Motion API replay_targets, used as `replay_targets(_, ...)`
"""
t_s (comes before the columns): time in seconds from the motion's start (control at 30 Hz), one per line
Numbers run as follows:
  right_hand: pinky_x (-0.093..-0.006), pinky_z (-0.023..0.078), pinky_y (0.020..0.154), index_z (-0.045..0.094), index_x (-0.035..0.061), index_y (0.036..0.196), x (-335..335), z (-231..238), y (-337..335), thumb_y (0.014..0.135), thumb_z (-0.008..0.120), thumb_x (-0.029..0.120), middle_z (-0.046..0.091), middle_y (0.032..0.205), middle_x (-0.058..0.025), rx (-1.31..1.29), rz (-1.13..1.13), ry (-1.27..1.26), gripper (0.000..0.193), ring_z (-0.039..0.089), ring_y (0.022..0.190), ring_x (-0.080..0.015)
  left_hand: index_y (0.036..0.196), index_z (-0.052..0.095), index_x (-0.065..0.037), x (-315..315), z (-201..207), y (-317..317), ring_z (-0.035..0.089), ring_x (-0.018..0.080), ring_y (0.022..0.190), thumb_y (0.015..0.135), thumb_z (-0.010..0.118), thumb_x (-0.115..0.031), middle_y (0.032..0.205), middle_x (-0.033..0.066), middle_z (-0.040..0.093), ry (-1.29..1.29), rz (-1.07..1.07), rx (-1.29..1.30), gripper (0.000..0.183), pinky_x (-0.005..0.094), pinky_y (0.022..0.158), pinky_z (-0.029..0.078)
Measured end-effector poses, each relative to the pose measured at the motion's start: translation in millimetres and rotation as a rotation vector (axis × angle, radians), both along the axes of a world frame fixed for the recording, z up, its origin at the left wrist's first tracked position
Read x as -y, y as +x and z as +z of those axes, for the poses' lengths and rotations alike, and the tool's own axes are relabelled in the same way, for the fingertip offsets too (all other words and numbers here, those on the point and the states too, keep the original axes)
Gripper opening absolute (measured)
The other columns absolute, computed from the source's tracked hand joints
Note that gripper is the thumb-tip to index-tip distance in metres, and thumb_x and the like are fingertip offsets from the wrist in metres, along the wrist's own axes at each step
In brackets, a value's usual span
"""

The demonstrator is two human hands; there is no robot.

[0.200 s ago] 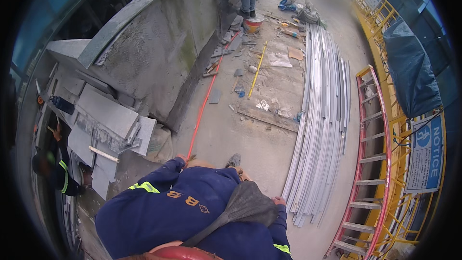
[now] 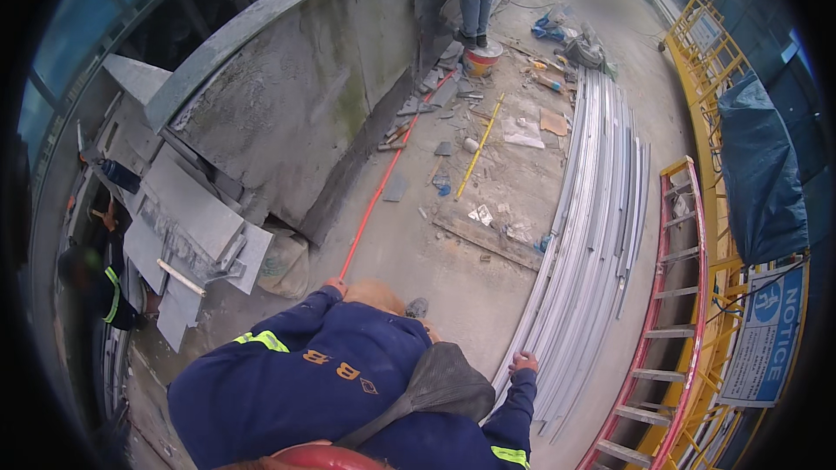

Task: The person applies adhesive from a tube onto small stone tile pieces using a putty knife. They spread the adhesive on the back of the tiles and then press the pieces together to bond them.

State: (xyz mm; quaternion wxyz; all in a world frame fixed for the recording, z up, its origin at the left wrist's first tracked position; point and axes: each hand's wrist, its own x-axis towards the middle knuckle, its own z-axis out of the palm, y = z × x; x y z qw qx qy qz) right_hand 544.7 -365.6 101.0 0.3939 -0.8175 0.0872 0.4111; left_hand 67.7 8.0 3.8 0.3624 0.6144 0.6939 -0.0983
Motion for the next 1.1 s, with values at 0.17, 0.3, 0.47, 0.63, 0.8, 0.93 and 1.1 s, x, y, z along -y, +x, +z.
replay_targets(0.17,-0.0339,0.046,0.042,0.051,0.0045,0.117,-34.4,-9.7,44.2,0.086,0.062,0.013,0.06,0.075,-0.0126,-0.029,-0.075,0.133,0.035,0.059,0.054,-0.0212,0.108,0.069,-0.014,-39.5,0.0,30.9,0.064,0.0291,0.101,0.085,0.057,-0.029,0.113,0.0113,0.067,-0.055,-0.702,-0.174,0.03,0.0382,0.09,0.051)
replay_targets(0.3,-0.0383,0.049,0.043,0.05,0.0032,0.118,-66.6,-21.9,25.5,0.085,0.063,0.014,0.06,0.077,-0.013,-0.021,0.098,-0.07,0.037,0.061,0.056,-0.0238,0.115,0.067,-0.014,-74.8,-15.9,78.2,0.062,0.0273,0.11,0.086,0.053,-0.025,0.117,0.0105,0.066,-0.132,-1.024,-0.284,0.034,0.0392,0.095,0.05)
replay_targets(0.47,-0.0385,0.049,0.044,0.051,0.0034,0.118,-161.8,-28.8,57.2,0.085,0.064,0.014,0.06,0.076,-0.0129,-0.028,0.239,-0.114,0.037,0.061,0.056,-0.024,0.116,0.067,-0.016,-158.2,-53.0,166.3,0.063,0.0282,0.11,0.086,0.053,-0.024,0.115,0.0079,0.067,-0.125,-1.088,-0.219,0.034,0.0416,0.093,0.05)
replay_targets(0.63,-0.0387,0.049,0.044,0.051,0.0036,0.119,-245.0,4.8,135.2,0.084,0.064,0.013,0.061,0.076,-0.0128,0.025,0.169,-0.129,0.038,0.061,0.056,-0.0243,0.109,0.069,-0.014,-275.7,-50.6,266.5,0.065,0.0303,0.1,0.085,0.054,-0.024,0.107,0.0096,0.068,-0.042,-1.277,-0.33,0.03,0.043,0.088,0.052)
replay_targets(0.8,-0.0388,0.049,0.045,0.051,0.0038,0.119,-301.0,30.3,199.7,0.084,0.064,0.013,0.061,0.075,-0.0127,0.066,0.08,-0.121,0.039,0.061,0.056,-0.0246,0.101,0.069,-0.007,-379.5,-15.8,345.3,0.069,0.0259,0.074,0.083,0.059,-0.023,0.082,0.0099,0.07,0.229,-0.771,0.148,0.026,0.0382,0.073,0.056)
replay_targets(0.93,-0.039,0.049,0.045,0.051,0.0039,0.119,-347.5,30.3,238.7,0.083,0.064,0.013,0.061,0.075,-0.0126,0.079,0.071,-0.113,0.039,0.062,0.056,-0.0248,0.095,0.068,-0.007,-422.9,-10.1,365.0,0.067,0.0208,0.06,0.082,0.057,-0.02,0.072,0.0075,0.066,0.039,-0.081,0.469,0.022,0.0345,0.064,0.055)
replay_targets(1.1,-0.0391,0.049,0.045,0.051,0.0041,0.12,-422.3,14.6,283.6,0.083,0.064,0.013,0.061,0.074,-0.0124,0.075,0.142,-0.133,0.04,0.062,0.056,-0.025,0.093,0.069,-0.007,-414.5,-48.9,314.9,0.068,0.022,0.073,0.079,0.066,-0.023,0.08,0.0085,0.069,0.045,-0.421,0.132,0.021,0.0375,0.071,0.054)
